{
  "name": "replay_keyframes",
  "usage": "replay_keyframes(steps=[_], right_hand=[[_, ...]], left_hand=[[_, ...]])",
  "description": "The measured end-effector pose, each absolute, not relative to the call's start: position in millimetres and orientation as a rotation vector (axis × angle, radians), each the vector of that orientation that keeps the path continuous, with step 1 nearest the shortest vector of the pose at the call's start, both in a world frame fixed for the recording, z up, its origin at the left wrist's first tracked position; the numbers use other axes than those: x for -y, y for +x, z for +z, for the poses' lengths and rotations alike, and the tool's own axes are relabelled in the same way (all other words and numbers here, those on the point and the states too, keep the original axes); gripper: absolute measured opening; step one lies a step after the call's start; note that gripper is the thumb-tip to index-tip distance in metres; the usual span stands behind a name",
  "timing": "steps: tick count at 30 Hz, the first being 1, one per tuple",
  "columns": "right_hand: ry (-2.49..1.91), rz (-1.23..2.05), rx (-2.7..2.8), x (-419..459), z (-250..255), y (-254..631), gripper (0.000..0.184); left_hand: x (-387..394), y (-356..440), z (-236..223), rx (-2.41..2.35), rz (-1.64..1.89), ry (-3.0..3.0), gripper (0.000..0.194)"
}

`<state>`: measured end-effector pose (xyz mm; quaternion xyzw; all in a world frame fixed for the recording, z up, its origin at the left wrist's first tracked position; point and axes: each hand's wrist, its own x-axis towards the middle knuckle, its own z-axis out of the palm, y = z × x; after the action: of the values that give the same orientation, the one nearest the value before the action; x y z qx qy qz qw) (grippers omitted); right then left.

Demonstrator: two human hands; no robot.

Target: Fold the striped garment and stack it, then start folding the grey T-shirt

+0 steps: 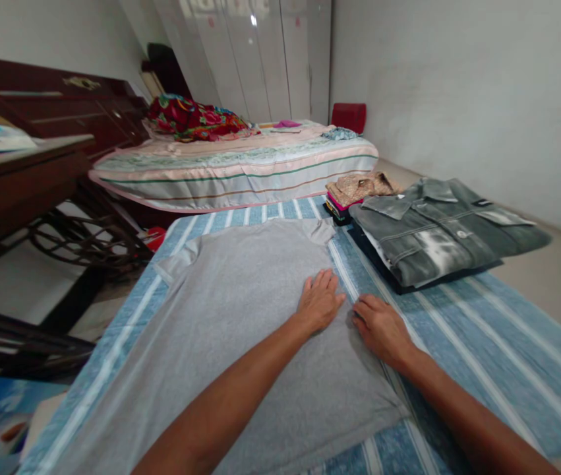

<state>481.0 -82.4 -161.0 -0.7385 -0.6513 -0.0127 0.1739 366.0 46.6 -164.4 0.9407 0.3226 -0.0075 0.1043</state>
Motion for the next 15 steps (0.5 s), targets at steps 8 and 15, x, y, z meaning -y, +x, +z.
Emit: replay_keyframes(steps=[8,15], right_hand=[[-1.928,-0.13,1.901,142.9,-166.2,459.1,0.022],[-1.94,-0.214,1.83,172.4,-176.0,453.3,0.023]], left_hand=[[-45.2,372.2,-159.7,-0.971,-0.063,2.74,0.059],[-31.4,368.3,-159.2,-0.949,0.064,2.788,0.058]])
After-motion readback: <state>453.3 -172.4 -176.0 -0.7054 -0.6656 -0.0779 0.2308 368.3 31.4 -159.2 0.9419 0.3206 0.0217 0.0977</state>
